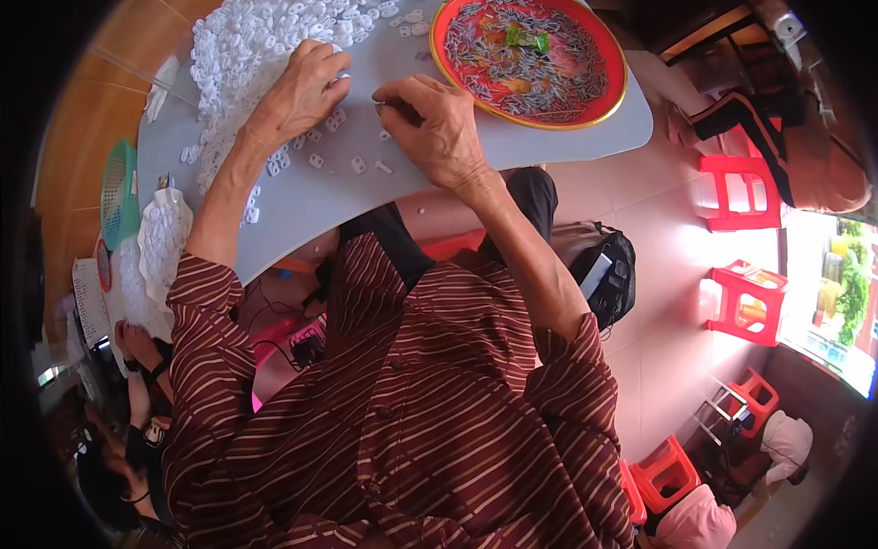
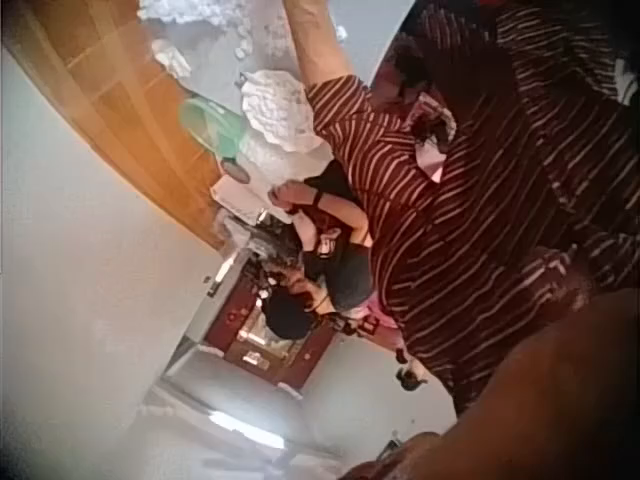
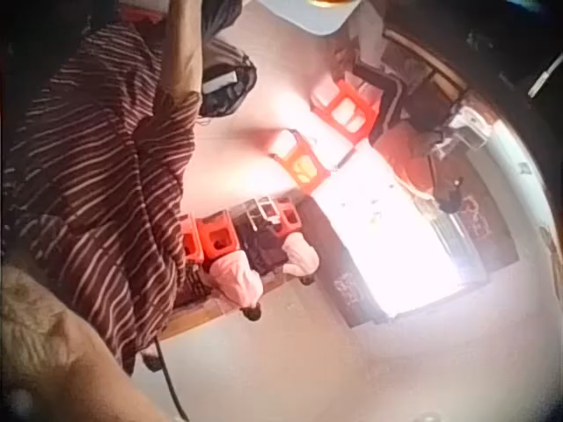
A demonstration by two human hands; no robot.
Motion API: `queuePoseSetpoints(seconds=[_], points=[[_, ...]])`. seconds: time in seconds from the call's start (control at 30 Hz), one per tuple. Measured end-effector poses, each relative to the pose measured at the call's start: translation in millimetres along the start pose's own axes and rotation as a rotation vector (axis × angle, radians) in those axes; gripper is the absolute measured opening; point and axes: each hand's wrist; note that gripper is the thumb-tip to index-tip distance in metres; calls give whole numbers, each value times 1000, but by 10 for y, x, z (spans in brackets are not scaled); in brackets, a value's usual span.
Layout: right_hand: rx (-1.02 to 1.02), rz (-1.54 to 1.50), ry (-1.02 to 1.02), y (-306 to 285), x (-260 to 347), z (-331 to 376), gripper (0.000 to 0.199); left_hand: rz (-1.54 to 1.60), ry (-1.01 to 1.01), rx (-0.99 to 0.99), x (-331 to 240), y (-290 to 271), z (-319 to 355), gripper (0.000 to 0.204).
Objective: Assembling small white plastic components by hand at a table.
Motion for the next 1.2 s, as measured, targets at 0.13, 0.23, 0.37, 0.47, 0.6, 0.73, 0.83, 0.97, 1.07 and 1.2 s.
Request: queuePoseSetpoints(seconds=[0.13,0.23,0.37,0.47,0.6,0.73,0.83,0.97,1.07,1.2], points=[[-7,-7,9,-34,26,3,15,67,8,-67,-80,35,33,12],[-12,-7,1,-36,10,1,15,189,-32,-157,-66,77,43,13],[-14,11,10,-29,-8,-9,16,573,-270,-206,-84,-23,70,18],[-12,14,38,-19,-5,-16,15,585,-251,-181,-76,-23,106,21],[-39,-25,25,-1,-12,-16,15,723,-337,-246,-180,4,174,20],[-48,-166,154,21,7,-19,11,879,-331,-361,-244,5,215,14],[-11,-353,235,55,78,-59,8,1135,-385,-372,-294,-25,252,14],[70,-557,276,167,8,-60,9,1381,-398,-348,-343,40,287,16],[22,-550,276,169,15,-62,10,1225,-418,-327,-448,-2,288,17],[-18,-624,279,194,-2,-50,10,1134,-400,-371,-552,-18,248,17]])
Point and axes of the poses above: each hand's wrist, its own z-axis away from the middle knuckle, its own y-axis out of the palm, x = y × z, and after that the axes turned 5 degrees about y, right-handed
